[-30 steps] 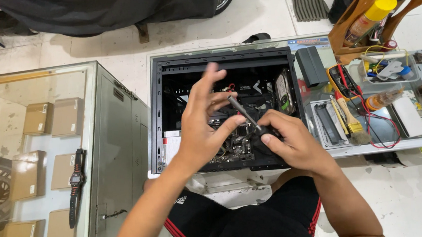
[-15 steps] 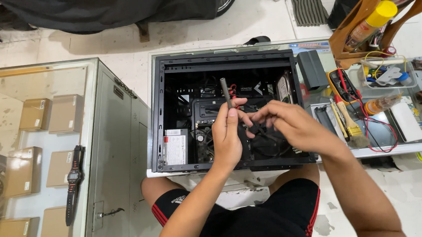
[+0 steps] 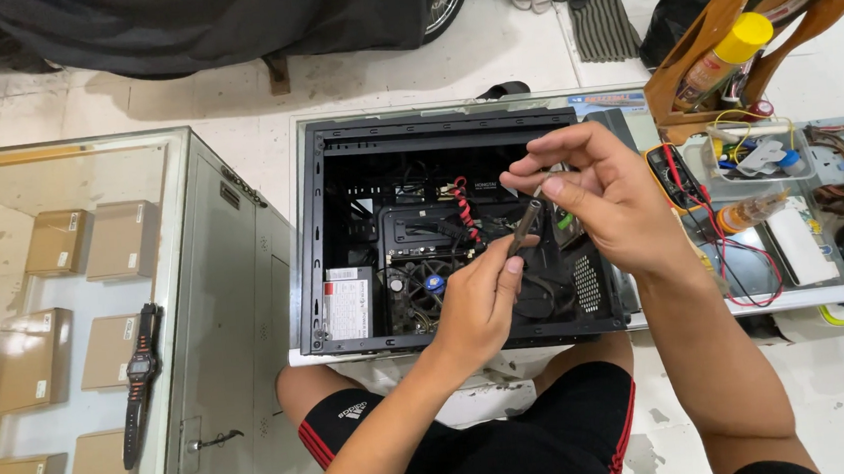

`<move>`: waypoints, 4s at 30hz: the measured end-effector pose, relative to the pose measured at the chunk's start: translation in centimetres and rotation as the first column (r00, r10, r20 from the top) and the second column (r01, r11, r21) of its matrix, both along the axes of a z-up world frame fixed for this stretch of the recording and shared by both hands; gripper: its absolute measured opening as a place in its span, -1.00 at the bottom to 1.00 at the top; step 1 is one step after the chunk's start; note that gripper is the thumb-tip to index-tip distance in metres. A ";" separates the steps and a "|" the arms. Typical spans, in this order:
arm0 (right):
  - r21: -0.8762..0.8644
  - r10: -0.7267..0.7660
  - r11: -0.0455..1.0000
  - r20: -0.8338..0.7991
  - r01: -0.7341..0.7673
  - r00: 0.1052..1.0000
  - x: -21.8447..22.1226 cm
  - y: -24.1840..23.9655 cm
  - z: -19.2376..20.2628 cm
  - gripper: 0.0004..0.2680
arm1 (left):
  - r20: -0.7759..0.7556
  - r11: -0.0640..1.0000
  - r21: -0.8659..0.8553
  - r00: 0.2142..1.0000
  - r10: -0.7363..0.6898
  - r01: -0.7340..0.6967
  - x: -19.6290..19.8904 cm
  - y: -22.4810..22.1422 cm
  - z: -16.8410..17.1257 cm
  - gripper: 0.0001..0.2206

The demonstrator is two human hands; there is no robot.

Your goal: Removing internal components from a desktop PC, including RAM sticks, the CPU fan, and various power/data cables.

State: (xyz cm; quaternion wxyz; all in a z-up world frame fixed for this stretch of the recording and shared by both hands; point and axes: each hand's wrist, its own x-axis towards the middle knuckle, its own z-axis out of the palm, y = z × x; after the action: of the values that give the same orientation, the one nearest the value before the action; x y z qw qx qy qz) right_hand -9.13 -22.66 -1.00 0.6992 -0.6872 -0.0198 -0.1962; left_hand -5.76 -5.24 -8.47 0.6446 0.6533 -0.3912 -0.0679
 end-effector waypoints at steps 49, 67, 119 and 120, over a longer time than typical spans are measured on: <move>-0.212 -0.153 0.964 0.045 0.159 0.987 -4.3 -0.8 2.0 -0.90 | 0.460 0.967 0.203 0.887 0.047 -0.156 0.2 -1.5 1.4 -0.73; -0.228 -0.174 0.954 0.107 0.195 0.979 -3.6 -2.5 0.2 -0.88 | 0.729 0.897 0.120 0.651 0.211 -0.425 1.1 -0.1 1.2 -0.76; -0.945 -0.883 0.225 -0.094 0.238 0.461 -14.8 -8.2 -22.6 -0.70 | 0.228 0.551 0.834 0.898 -0.376 0.019 10.1 -33.8 -2.8 -0.70; -0.950 -0.884 0.208 -0.080 0.235 0.461 -15.0 -8.1 -22.6 -0.70 | 0.206 0.489 0.872 0.900 -0.384 0.009 10.1 -34.8 -3.2 -0.62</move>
State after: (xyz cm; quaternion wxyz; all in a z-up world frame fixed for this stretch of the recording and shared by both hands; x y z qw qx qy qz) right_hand -24.12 -30.80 -23.65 0.0845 -0.8964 0.3972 -0.1777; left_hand 4.37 -40.02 -11.65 0.1388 0.8340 -0.4951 -0.2002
